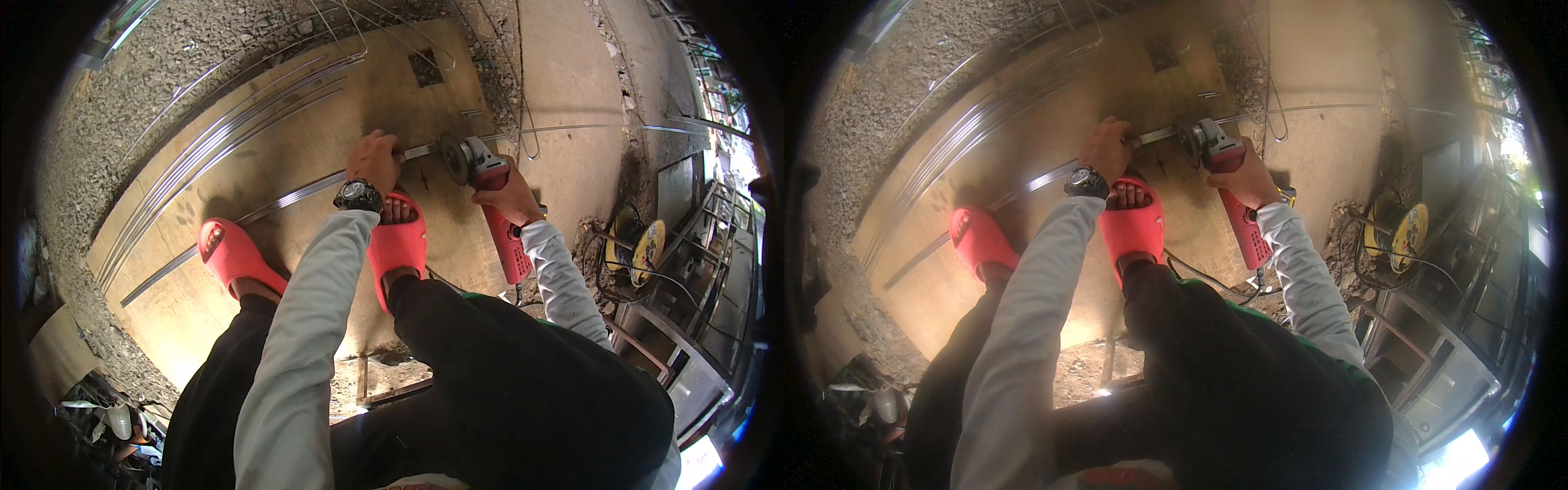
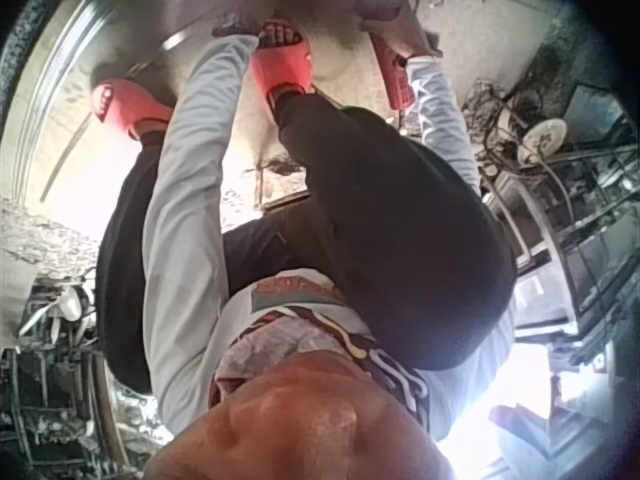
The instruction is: The person repeatedly picks up long metal rods, positions them on a wooden board, and cuts them with a handheld angle grinder, producing sparks. The cut pieces are set aside on the board as the process continues.
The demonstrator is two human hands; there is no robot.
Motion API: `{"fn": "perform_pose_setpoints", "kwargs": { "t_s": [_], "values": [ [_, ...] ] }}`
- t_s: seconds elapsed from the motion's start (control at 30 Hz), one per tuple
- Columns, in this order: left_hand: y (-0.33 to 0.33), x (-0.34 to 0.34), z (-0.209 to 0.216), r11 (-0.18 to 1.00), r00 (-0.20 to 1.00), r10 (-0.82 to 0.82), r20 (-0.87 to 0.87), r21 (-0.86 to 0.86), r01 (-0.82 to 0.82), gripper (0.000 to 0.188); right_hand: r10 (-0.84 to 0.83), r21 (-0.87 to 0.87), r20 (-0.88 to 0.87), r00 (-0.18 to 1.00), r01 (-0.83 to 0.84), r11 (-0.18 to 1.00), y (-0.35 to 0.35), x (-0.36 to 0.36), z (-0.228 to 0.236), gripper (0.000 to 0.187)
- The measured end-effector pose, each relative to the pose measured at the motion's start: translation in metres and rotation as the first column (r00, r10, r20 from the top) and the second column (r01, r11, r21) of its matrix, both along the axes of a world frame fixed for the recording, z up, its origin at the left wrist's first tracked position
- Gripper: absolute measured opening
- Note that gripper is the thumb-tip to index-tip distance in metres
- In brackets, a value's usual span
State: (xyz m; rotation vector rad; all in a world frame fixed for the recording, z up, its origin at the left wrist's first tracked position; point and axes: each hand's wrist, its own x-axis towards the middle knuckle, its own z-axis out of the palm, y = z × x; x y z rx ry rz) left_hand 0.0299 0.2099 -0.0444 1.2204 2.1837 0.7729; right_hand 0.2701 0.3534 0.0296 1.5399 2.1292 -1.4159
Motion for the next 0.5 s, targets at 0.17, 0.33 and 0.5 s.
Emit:
{"fn": "perform_pose_setpoints", "kwargs": {
  "t_s": [0.17, 0.33, 0.5],
  "values": [
    [-0.001, 0.001, -0.003, 1.0, 1.0, 0.013, 0.009, 0.003, -0.013, 0.013, -0.001, 0.006, -0.007, 1.0, 0.001, 1.0, 0.001, 0.0, -0.001, 0.094],
    [-0.001, 0.001, -0.002, 1.0, 1.0, 0.008, 0.017, 0.015, -0.008, 0.011, 0.007, 0.017, 0.0, 1.0, -0.007, 1.0, 0.002, 0.002, -0.004, 0.092],
    [-0.004, 0.0, -0.005, 1.0, 1.0, 0.004, 0.015, 0.02, -0.005, 0.011, -0.008, -0.009, -0.027, 1.0, 0.008, 1.0, -0.002, 0.003, -0.012, 0.092]
  ]
}}
